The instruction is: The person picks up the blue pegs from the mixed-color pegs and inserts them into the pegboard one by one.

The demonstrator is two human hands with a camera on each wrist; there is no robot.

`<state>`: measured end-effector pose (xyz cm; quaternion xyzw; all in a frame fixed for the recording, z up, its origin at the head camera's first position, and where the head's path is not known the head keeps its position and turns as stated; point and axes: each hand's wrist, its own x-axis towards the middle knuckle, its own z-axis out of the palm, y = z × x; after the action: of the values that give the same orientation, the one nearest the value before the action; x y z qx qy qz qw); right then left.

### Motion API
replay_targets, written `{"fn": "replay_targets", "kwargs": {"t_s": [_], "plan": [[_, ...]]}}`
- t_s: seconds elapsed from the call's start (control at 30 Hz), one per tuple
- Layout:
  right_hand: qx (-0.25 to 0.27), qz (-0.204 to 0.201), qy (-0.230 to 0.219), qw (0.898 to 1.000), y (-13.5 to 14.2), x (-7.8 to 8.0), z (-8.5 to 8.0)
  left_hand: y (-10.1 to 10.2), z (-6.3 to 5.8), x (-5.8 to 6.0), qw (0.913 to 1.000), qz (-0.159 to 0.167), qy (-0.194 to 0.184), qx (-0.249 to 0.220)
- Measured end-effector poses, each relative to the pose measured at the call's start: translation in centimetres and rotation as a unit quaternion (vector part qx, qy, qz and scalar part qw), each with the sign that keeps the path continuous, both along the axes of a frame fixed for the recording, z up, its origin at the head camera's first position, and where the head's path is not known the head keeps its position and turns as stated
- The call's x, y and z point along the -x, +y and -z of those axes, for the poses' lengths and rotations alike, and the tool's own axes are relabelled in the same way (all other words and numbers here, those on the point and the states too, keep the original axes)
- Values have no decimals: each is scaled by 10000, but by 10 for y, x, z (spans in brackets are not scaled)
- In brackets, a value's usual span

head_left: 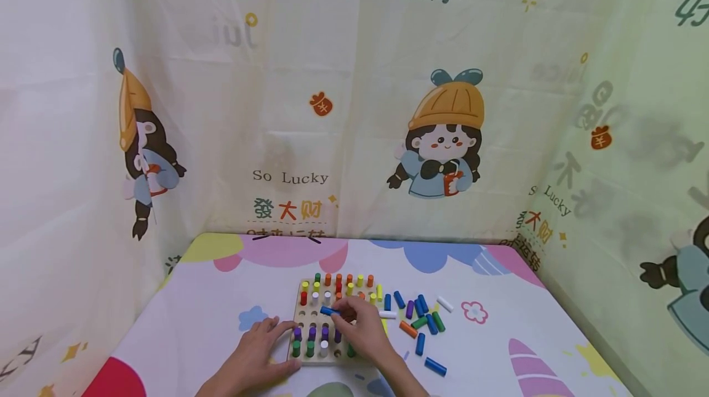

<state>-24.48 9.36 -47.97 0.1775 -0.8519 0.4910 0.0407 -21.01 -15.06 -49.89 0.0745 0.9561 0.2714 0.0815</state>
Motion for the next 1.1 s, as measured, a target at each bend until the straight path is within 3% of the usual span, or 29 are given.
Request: {"fn": "replay_targets", "kwargs": {"t_s": [0.43,0.73,1.1], "plan": [[-220,-263,42,9994,-17,7,-2,-2,1,0,9999,105,-15,-127],[-472,-308,-157,9983,-25,9,-6,-1,3,2,9997,122,115,-167],[-840,-259,29,9961,-34,14,-3,-1,2,-1,9997,158,87,-171]]}}
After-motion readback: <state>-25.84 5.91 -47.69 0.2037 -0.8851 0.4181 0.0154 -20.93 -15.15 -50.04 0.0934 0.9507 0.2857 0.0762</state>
